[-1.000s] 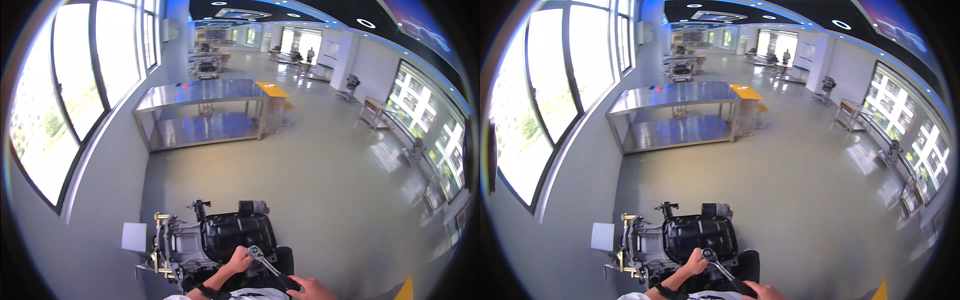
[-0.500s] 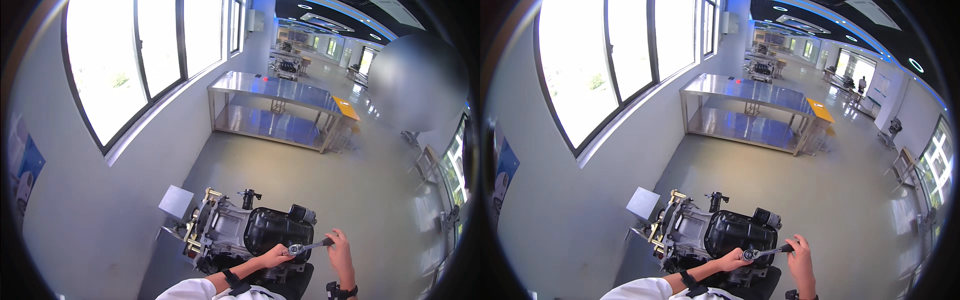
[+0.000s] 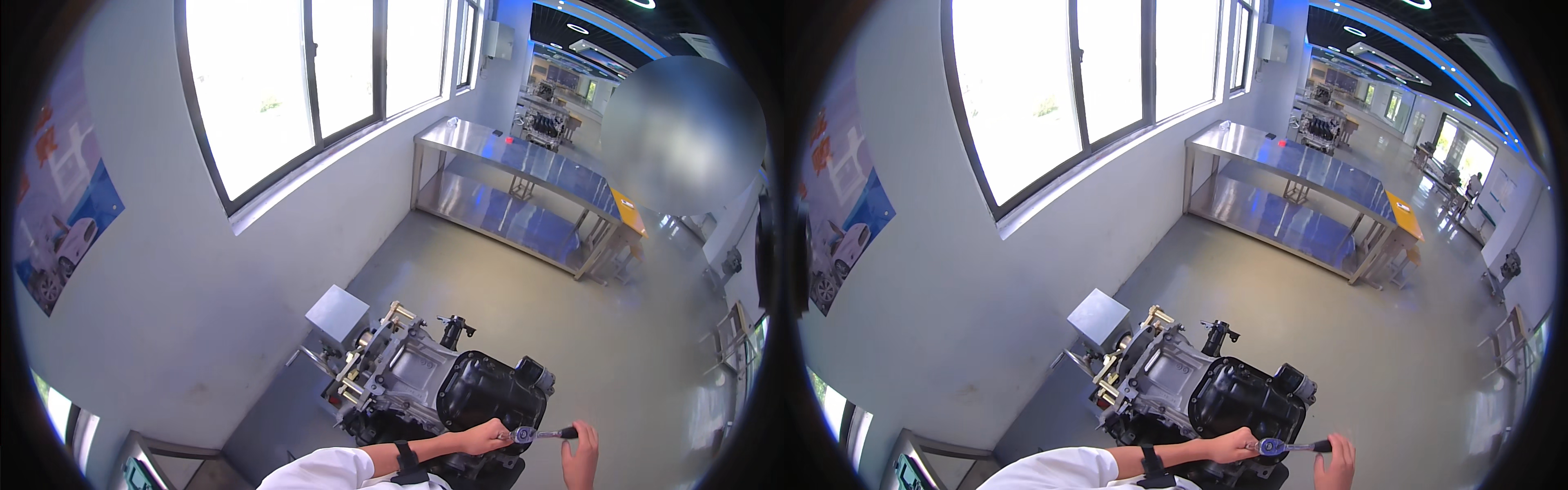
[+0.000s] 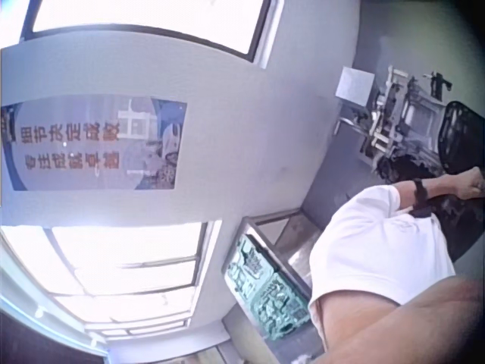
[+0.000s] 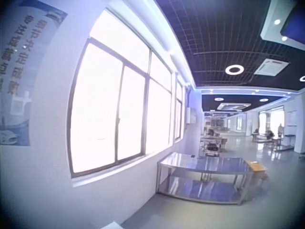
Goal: The recorder uses a socket wrench to tighten bolts on an engine block mounted on a stand.
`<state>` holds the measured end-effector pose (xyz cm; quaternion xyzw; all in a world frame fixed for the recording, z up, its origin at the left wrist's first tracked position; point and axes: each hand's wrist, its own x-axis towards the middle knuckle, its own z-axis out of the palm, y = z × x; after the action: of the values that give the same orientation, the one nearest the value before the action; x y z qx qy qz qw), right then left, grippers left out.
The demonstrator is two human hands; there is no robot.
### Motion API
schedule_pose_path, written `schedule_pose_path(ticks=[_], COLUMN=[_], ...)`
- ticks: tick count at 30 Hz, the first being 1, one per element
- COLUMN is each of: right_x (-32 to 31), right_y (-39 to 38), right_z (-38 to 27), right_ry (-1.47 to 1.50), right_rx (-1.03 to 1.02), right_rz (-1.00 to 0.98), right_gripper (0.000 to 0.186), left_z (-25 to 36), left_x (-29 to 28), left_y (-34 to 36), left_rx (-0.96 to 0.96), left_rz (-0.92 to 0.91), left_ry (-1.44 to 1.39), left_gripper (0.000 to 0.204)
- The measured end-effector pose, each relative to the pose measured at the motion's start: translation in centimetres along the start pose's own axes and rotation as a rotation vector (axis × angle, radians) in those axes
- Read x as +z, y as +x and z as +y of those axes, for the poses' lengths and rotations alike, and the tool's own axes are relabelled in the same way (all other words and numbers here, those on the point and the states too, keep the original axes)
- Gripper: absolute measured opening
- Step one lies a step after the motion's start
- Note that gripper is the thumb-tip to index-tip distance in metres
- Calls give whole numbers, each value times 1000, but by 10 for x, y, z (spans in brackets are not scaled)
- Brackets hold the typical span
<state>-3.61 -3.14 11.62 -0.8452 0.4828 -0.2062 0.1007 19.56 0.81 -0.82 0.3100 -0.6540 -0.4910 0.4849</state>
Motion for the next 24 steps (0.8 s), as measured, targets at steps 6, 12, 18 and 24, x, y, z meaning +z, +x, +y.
schedule_pose_path(ticks=[6, 12, 18, 24], right_x=[-28, -3, -22, 33], right_y=[-111, -147, -81, 19], right_z=[-47, -68, 0, 33], right_ry=[116, 507, 534, 437], right_rx=[332, 354, 423, -113], right_rz=[-77, -291, -317, 123], right_gripper=[32, 42, 29, 26], left_z=[-1, 3, -5, -12], left_x=[0, -5, -6, -7], left_y=[-2, 3, -2, -7], left_rx=[26, 27, -47, -177], left_rz=[2, -102, -11, 51], left_ry=[49, 116, 116, 59], left_gripper=[24, 17, 21, 31])
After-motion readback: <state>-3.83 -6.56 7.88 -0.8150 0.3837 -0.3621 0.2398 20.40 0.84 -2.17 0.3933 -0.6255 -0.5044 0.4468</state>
